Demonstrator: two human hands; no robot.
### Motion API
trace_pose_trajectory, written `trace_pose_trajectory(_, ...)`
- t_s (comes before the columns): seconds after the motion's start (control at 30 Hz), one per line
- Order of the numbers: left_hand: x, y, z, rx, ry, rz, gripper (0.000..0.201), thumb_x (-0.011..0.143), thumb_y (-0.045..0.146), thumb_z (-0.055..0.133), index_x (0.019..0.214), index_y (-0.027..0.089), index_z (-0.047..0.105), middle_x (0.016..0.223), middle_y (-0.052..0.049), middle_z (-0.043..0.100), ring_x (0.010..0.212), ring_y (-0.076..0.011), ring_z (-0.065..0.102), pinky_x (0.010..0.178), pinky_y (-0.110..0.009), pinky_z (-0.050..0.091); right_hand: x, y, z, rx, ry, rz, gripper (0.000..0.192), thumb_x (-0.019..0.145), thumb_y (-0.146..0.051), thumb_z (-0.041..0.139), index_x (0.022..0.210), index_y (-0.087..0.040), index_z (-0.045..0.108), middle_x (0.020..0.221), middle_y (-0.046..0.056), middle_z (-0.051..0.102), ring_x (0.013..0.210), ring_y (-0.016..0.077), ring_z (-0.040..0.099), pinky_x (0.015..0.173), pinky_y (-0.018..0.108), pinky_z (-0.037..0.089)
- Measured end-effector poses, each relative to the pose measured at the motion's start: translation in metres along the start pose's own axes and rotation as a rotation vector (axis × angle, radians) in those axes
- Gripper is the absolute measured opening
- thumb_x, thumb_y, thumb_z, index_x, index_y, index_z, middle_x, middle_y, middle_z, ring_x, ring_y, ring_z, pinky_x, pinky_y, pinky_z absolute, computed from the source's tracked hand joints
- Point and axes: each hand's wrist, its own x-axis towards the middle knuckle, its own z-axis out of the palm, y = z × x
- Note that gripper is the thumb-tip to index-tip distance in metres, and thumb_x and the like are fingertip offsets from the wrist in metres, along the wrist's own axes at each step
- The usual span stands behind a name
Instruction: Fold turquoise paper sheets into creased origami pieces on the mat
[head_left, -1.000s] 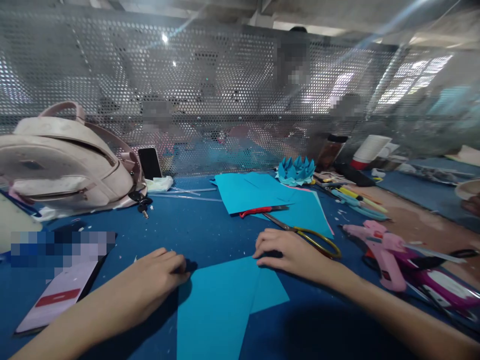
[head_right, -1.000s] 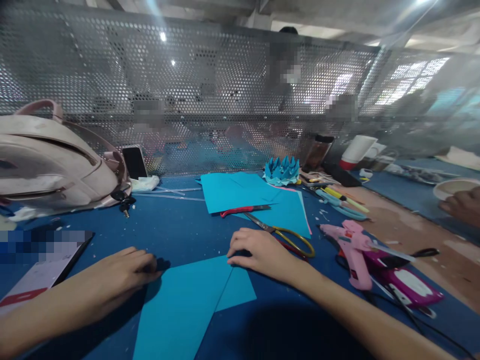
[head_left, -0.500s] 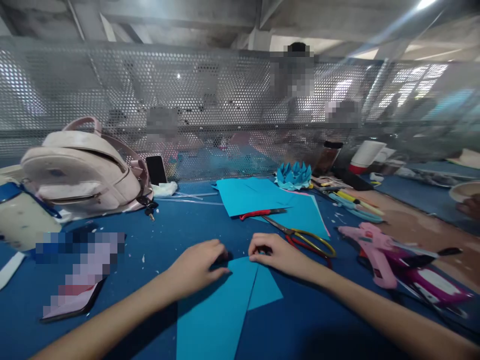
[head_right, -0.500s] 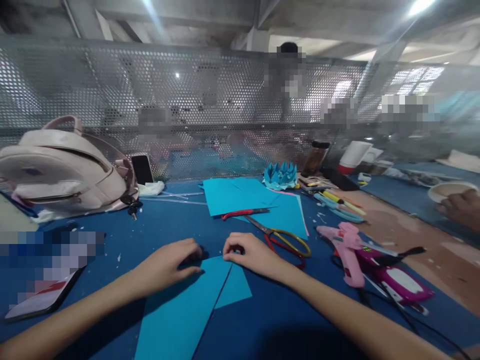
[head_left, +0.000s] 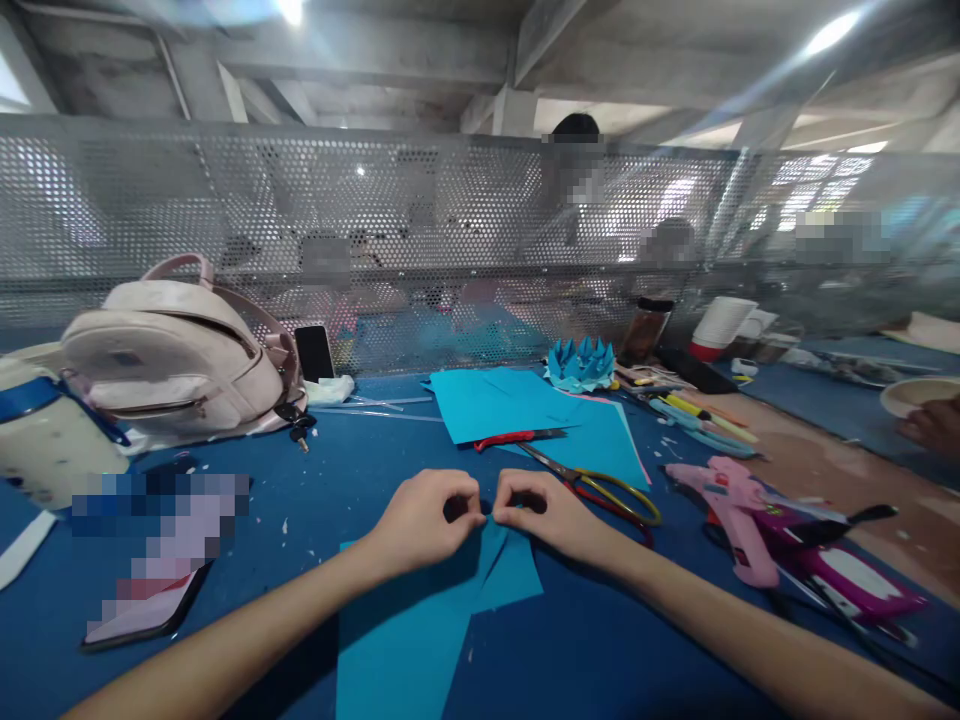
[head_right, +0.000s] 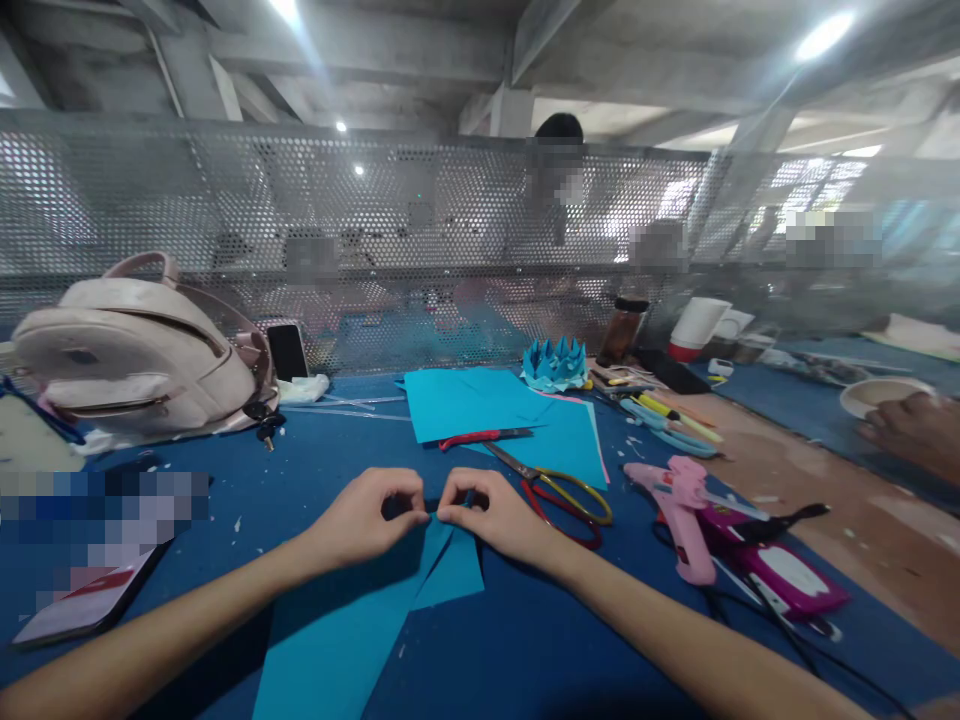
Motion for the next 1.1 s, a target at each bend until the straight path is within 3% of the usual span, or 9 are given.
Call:
trace_pose_trajectory(0.2,-0.028,-0.011,-0.023,0.017,0.021,-0.054,0.017,0.082,0.02,0.057,0.065,0.02,0.055,0.072,0.002,0.06,0.069,-0.0158,0.055,0.062,-0.025,0.036,0.001,0.003,-0.004,-0.009,0.026,0.017,0.032,0.086,-0.045,0.062,0.072,-0.017,0.062,0.077,0.002,0.059,0.072,0.0163,0.055,0.065,0.027,0.042)
trace_pose_trajectory(0.47,-0.073,-0.014,-0.036,-0.064,-0.007,-0.155,0.021,0.087,0.024,0.052,0.067,0.02,0.052,0.072,0.001,0.057,0.07,-0.0158,0.054,0.066,-0.025,0.039,-0.002,0.0,0.003,0.05,-0.021,0.014,0.029,0.086,-0.042,0.062,0.074,-0.016,0.063,0.08,0.003,0.059,0.073,0.0159,0.056,0.064,0.026,0.041)
trace_pose_trajectory(0.73,-0.108,-0.035,-0.064,-0.044,0.024,-0.296,0.026,0.09,0.036,0.049,0.069,0.02,0.051,0.071,0.002,0.055,0.07,-0.0169,0.054,0.067,-0.026,0.041,0.003,0.006,-0.015,0.062,0.15,0.077,0.037,0.082,-0.05,0.063,0.069,-0.016,0.058,0.071,0.001,0.055,0.068,0.0154,0.051,0.061,0.026,0.039)
trace_pose_trajectory(0.83,-0.112,-0.041,-0.077,0.019,0.102,-0.339,0.026,0.091,0.038,0.049,0.072,0.02,0.053,0.07,0.003,0.057,0.07,-0.0173,0.057,0.069,-0.027,0.042,0.004,0.006,-0.014,0.072,0.156,0.092,0.037,0.081,-0.051,0.064,0.068,-0.017,0.058,0.07,0.001,0.054,0.067,0.0149,0.05,0.061,0.026,0.039)
trace_pose_trajectory(0.97,-0.099,-0.034,-0.083,0.149,0.231,-0.21,0.019,0.092,0.034,0.048,0.082,0.021,0.058,0.082,0.0,0.063,0.08,-0.0183,0.058,0.075,-0.029,0.044,0.005,0.007,-0.006,0.066,0.096,0.062,0.035,0.082,-0.05,0.064,0.069,-0.017,0.059,0.072,0.002,0.057,0.069,0.0155,0.052,0.062,0.026,0.04)
trace_pose_trajectory(1.1,-0.07,-0.021,-0.067,0.238,0.134,-0.008,0.014,0.093,0.026,0.048,0.095,0.022,0.062,0.102,-0.003,0.065,0.096,-0.0202,0.059,0.085,-0.034,0.044,0.003,0.009,-0.001,0.057,0.063,0.051,0.033,0.084,-0.047,0.063,0.071,-0.017,0.06,0.074,0.002,0.058,0.07,0.0161,0.054,0.063,0.026,0.04)
